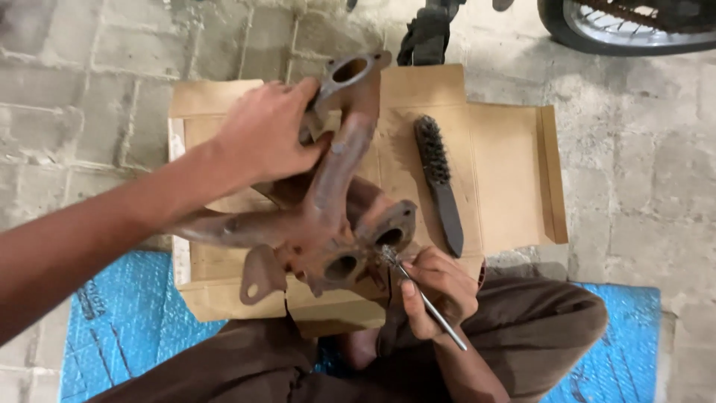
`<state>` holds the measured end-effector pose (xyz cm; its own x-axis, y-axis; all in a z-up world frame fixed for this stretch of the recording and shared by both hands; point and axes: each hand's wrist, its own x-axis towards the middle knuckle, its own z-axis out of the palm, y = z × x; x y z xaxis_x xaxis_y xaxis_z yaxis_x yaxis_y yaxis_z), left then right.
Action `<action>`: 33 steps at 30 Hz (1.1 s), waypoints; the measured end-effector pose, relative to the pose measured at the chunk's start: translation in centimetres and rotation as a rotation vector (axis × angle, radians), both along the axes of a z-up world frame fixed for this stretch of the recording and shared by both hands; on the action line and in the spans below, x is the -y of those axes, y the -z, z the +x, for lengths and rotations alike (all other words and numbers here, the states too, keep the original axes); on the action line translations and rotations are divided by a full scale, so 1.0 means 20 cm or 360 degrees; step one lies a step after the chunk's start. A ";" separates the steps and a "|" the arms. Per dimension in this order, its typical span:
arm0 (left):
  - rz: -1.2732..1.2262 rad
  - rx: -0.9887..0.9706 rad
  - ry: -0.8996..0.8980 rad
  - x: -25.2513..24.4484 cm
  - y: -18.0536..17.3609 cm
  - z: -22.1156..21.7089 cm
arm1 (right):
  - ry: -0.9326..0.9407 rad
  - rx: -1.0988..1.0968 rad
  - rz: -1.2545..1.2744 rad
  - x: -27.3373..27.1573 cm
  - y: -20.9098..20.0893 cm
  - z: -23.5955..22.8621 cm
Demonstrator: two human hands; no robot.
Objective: Cleaning carbon buildup and rust from exhaust manifold ports using a wire brush and a scraper.
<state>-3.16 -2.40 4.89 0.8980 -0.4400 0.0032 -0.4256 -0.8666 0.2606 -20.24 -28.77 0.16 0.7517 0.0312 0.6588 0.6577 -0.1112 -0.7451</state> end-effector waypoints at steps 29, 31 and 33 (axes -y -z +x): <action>-0.0222 0.0018 -0.0097 0.01 -0.04 -0.03 | -0.0619 -0.0095 -0.0346 0.52 0.91 0.09; -0.0260 0.0016 -0.0073 0.01 -0.03 -0.03 | -0.0723 -0.0213 -0.0563 0.66 1.28 0.08; -0.0231 -0.0020 -0.0090 0.01 -0.05 -0.02 | -0.0478 -0.0395 -0.0534 0.68 1.46 0.00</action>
<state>-3.56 -2.59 5.82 0.9216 -0.3847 0.0515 -0.3732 -0.8419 0.3897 -20.34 -42.28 -29.01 0.8095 0.4490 0.3784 0.5051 -0.2039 -0.8386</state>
